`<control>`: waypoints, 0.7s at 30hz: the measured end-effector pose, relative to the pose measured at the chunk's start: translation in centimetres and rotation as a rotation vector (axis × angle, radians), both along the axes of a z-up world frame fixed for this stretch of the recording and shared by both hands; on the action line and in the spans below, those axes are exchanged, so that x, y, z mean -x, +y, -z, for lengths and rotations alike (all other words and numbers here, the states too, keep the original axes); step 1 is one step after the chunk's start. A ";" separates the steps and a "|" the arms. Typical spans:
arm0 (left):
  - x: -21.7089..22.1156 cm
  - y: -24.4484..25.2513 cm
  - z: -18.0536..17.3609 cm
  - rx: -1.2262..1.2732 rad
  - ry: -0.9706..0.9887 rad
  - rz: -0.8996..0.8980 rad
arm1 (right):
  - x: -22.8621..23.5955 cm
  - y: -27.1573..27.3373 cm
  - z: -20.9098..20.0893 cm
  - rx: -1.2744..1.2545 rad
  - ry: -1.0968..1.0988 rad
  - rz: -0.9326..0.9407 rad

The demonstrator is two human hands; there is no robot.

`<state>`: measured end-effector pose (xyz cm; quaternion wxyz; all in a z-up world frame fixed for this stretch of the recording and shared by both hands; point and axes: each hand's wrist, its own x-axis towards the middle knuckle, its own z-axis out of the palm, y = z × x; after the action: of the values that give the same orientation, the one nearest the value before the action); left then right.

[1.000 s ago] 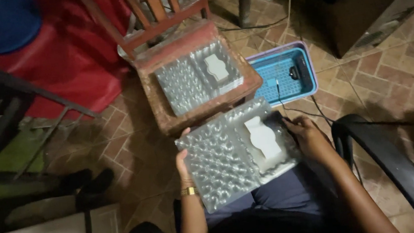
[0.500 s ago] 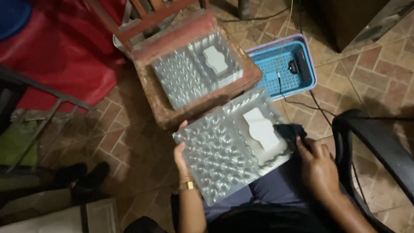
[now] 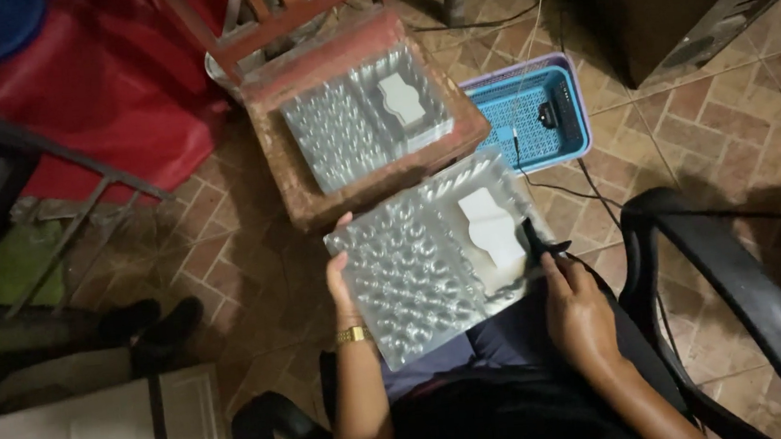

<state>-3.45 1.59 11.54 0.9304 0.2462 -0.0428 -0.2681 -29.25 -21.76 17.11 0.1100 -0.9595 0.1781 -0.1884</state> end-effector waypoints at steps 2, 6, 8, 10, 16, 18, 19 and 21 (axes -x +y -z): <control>0.2 -0.1 -0.3 0.046 0.007 0.008 | 1.0 -2.3 1.7 -0.358 -0.053 0.010; 0.2 -0.2 -0.5 0.038 0.045 -0.009 | 0.8 -2.5 -3.7 -0.707 -0.247 -0.013; 0.4 -0.2 -0.7 0.002 0.044 -0.040 | 0.9 -1.3 -1.9 -0.607 -0.222 -0.127; 0.1 -0.3 -0.7 -0.029 0.033 -0.070 | 0.4 0.2 -1.0 -0.502 -0.205 -0.242; 0.1 -0.2 -0.5 -0.029 0.047 -0.048 | 0.3 1.1 -1.3 -0.215 0.069 -0.285; -0.2 0.0 0.7 0.034 -0.009 -0.021 | 0.4 0.9 -1.5 0.037 0.389 -0.056; -0.1 -0.1 0.1 0.033 -0.008 -0.024 | 0.5 0.7 -1.0 0.037 0.391 -0.059; 0.3 -0.4 -1.0 -0.026 0.024 -0.054 | 0.9 0.4 0.2 0.158 0.366 0.024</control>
<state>-3.77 1.22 12.52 0.9345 0.2560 -0.0216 -0.2464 -30.14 -21.40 16.90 -0.0024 -0.9812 0.1912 -0.0255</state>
